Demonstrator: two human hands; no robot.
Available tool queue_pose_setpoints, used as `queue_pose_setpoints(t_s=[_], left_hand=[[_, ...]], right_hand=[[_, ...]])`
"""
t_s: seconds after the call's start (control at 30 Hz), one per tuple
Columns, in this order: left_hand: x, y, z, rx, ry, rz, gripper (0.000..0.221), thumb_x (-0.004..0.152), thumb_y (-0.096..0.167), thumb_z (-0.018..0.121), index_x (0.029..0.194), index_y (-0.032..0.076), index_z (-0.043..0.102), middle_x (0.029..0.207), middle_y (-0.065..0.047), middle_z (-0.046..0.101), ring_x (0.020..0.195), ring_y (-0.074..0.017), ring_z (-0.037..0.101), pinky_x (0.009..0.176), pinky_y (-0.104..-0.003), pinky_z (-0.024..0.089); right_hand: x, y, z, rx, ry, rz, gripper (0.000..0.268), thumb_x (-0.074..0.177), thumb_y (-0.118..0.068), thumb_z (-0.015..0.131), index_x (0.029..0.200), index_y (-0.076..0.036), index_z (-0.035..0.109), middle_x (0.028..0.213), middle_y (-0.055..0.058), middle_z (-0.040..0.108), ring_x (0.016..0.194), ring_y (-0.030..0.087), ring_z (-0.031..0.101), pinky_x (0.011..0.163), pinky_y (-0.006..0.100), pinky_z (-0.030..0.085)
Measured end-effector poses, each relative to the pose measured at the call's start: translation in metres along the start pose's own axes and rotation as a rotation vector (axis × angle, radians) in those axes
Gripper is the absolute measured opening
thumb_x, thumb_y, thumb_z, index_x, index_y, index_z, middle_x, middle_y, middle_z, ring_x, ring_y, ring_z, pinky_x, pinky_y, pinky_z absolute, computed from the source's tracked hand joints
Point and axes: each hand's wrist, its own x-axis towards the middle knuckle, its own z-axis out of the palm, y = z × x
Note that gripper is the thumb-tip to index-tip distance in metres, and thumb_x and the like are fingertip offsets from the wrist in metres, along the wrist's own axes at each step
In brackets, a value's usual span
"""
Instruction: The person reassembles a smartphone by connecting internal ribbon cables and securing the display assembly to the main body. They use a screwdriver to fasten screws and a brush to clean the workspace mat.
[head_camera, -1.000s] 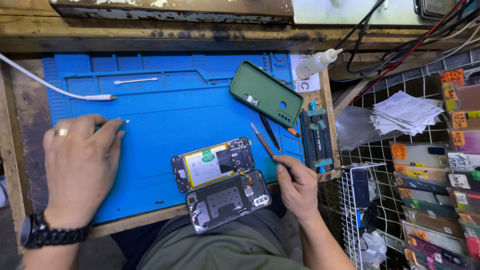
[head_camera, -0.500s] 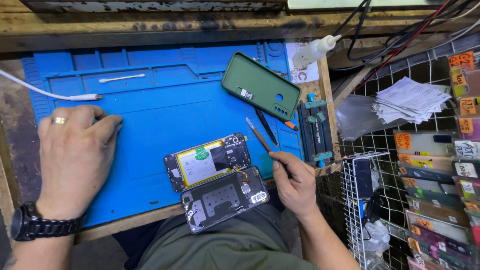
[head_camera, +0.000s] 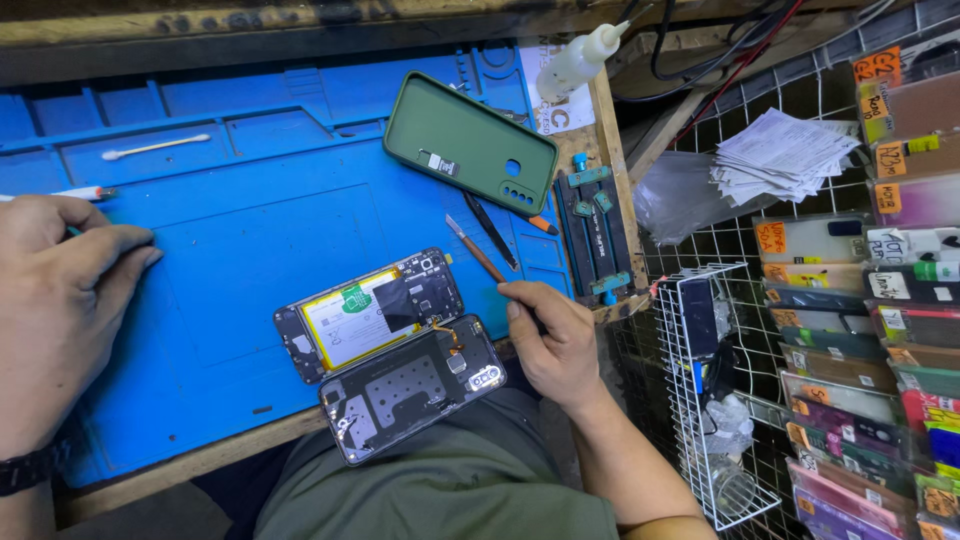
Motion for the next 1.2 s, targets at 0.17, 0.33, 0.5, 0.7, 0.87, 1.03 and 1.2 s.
queue_pose_setpoints(t_s=[0.17, 0.33, 0.5, 0.7, 0.87, 1.03, 1.2], left_hand=[[0.004, -0.001, 0.001, -0.013, 0.006, 0.033, 0.006, 0.095, 0.006, 0.082, 0.097, 0.002, 0.077, 0.095, -0.009, 0.063, 0.085, -0.0198, 0.058, 0.077, -0.031, 0.049], [0.006, 0.005, -0.002, 0.036, 0.024, 0.053, 0.008, 0.101, 0.006, 0.079, 0.097, 0.002, 0.074, 0.098, -0.010, 0.058, 0.088, -0.0206, 0.057, 0.081, -0.029, 0.049], [0.015, 0.032, -0.022, 0.172, 0.136, 0.118, 0.009, 0.084, 0.006, 0.080, 0.085, 0.004, 0.071, 0.103, -0.012, 0.067, 0.099, -0.0308, 0.066, 0.087, -0.039, 0.055], [-0.002, 0.097, -0.013, -0.927, 0.051, -0.426, 0.008, 0.098, 0.002, 0.069, 0.105, 0.003, 0.067, 0.102, -0.002, 0.071, 0.091, -0.0082, 0.065, 0.077, -0.022, 0.053], [-0.009, 0.153, 0.016, -1.485, -0.104, -0.566, 0.018, 0.093, 0.002, 0.069, 0.111, 0.000, 0.072, 0.095, -0.004, 0.075, 0.083, -0.0052, 0.067, 0.072, -0.021, 0.055], [-0.015, 0.189, 0.026, -1.666, -0.222, -0.686, 0.019, 0.094, 0.004, 0.069, 0.111, -0.002, 0.075, 0.093, -0.005, 0.076, 0.082, -0.0058, 0.067, 0.075, -0.021, 0.054], [-0.016, 0.205, 0.026, -1.794, -0.237, -0.757, 0.020, 0.094, 0.007, 0.069, 0.110, -0.003, 0.074, 0.092, -0.005, 0.076, 0.082, -0.0071, 0.067, 0.076, -0.022, 0.054]], right_hand=[[0.001, -0.002, 0.000, -0.002, -0.010, -0.022, 0.017, 0.096, 0.001, 0.064, 0.112, 0.002, 0.070, 0.084, 0.007, 0.069, 0.065, 0.010, 0.060, 0.059, 0.026, 0.047], [0.003, -0.003, 0.000, 0.002, -0.018, -0.012, 0.016, 0.096, 0.001, 0.064, 0.111, 0.002, 0.070, 0.082, 0.007, 0.068, 0.064, 0.011, 0.060, 0.059, 0.027, 0.047], [0.003, -0.005, 0.000, 0.008, -0.016, -0.020, 0.017, 0.096, 0.001, 0.063, 0.111, 0.002, 0.070, 0.084, 0.008, 0.069, 0.066, 0.011, 0.062, 0.060, 0.027, 0.048], [0.000, -0.001, -0.001, 0.057, -0.006, 0.054, 0.015, 0.096, 0.000, 0.063, 0.109, 0.001, 0.072, 0.077, 0.004, 0.067, 0.061, 0.008, 0.057, 0.055, 0.026, 0.044], [0.003, -0.006, -0.004, 0.173, -0.017, 0.094, 0.015, 0.097, -0.001, 0.065, 0.109, 0.001, 0.073, 0.075, 0.003, 0.065, 0.062, 0.006, 0.053, 0.055, 0.024, 0.041], [0.004, -0.033, -0.006, 0.228, -0.185, -0.012, 0.017, 0.094, -0.001, 0.069, 0.111, 0.001, 0.072, 0.088, 0.005, 0.068, 0.074, 0.007, 0.059, 0.063, 0.024, 0.045], [0.007, -0.057, 0.004, 0.159, -0.212, -0.065, 0.020, 0.087, -0.001, 0.078, 0.107, -0.002, 0.074, 0.089, 0.006, 0.065, 0.066, 0.011, 0.057, 0.057, 0.025, 0.045]])
